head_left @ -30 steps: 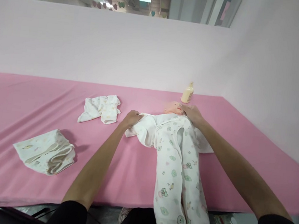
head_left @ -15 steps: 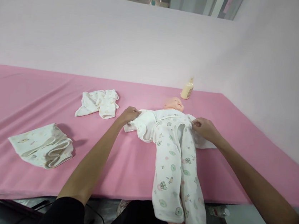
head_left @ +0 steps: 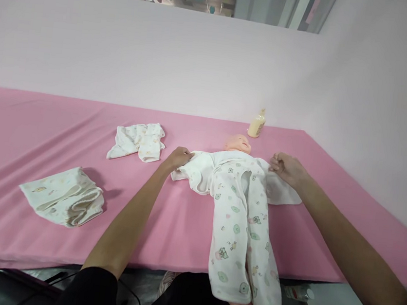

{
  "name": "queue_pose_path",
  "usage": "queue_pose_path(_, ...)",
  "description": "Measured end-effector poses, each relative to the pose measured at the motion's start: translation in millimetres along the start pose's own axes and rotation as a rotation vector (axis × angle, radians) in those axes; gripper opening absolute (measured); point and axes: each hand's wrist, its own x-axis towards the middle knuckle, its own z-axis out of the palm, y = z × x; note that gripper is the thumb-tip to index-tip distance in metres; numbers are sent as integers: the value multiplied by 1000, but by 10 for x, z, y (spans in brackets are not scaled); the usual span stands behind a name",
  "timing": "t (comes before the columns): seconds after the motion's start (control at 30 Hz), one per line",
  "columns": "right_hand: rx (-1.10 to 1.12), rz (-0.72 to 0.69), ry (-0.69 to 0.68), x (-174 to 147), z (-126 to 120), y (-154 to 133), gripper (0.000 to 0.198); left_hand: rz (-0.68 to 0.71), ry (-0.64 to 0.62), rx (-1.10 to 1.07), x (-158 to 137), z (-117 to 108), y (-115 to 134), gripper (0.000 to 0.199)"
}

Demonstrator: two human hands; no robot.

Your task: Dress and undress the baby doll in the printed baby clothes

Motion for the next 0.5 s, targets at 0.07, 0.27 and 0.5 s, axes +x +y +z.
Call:
queue_pose_path(0.07,-78,-41,-30,-22,4,-9,13,-3,-1,-3,6,0,-8,21)
queue_pose_path(0.27,-696,-162,29,-155,289,-74,15,-16,1,-4,4,12,-1,22)
queue_pose_path(0.5,-1334,-630,-293,209,1300,-29,30,-20,53,56,-33,45,84,30)
